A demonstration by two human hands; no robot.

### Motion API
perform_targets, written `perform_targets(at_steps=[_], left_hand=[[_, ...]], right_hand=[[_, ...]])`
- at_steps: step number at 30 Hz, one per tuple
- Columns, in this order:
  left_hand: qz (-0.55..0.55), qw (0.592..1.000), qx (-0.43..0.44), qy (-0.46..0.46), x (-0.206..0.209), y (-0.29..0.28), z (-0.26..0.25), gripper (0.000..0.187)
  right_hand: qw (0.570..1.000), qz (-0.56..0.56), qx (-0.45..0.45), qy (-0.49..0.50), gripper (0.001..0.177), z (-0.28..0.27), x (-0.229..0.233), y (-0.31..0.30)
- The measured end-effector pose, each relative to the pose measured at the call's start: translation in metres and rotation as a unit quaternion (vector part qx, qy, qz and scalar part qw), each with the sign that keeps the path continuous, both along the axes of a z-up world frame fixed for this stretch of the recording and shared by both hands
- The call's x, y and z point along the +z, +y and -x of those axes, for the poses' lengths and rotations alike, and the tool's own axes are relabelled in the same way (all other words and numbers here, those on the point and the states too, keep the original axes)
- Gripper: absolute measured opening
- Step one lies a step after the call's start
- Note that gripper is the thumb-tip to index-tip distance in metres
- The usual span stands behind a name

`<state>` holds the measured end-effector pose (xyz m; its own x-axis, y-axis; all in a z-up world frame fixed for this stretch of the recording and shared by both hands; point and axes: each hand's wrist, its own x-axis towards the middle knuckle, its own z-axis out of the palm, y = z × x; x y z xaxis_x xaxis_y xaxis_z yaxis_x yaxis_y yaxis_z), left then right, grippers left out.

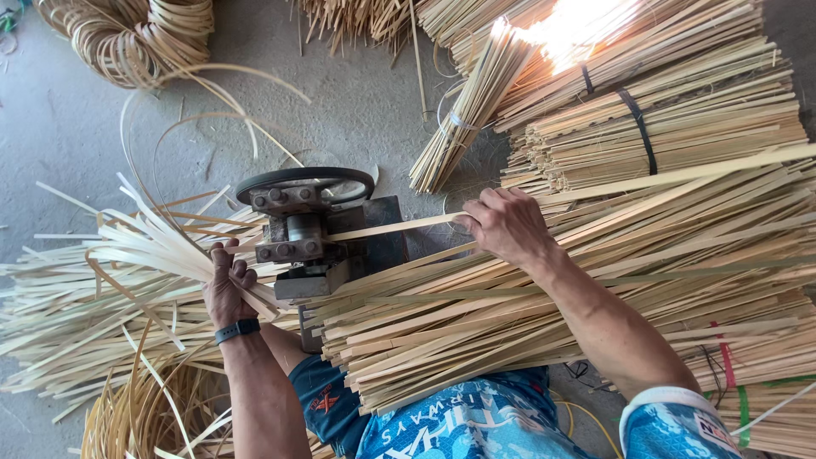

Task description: The person sits on the floor and repeatedly feeds long bamboo strips through a powered splitting machine, guiding each strip with both hands. The machine splits the strips into thinner pieces that fall to the left, while the person collects and stacks the processed strips.

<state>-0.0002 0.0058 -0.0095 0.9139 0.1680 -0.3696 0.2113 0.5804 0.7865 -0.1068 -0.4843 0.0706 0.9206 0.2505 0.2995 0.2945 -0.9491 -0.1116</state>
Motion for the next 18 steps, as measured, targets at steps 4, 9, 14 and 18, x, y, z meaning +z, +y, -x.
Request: perform_targets(at_steps=[4, 9, 14, 18], left_hand=[[-0.011, 1.0, 0.008, 0.016, 0.007, -0.003, 0.001, 0.044], [-0.029, 0.999, 0.011, 0.023, 0.005, -0.004, -0.006, 0.036], [-0.037, 0.999, 0.009, 0.004, 0.003, 0.0, -0.008, 0.026], [-0.033, 0.999, 0.015, 0.007, 0.003, 0.003, -0.008, 0.025]], right_hand=[[0.996, 0.002, -0.03, 0.087, 0.052, -0.011, 0.006, -0.005], [0.993, -0.002, -0.041, 0.114, 0.057, -0.014, 0.007, -0.005], [0.986, 0.004, -0.059, 0.156, 0.061, -0.012, -0.005, -0.012], [0.977, -0.121, -0.026, 0.174, 0.056, -0.011, -0.034, -0.007]])
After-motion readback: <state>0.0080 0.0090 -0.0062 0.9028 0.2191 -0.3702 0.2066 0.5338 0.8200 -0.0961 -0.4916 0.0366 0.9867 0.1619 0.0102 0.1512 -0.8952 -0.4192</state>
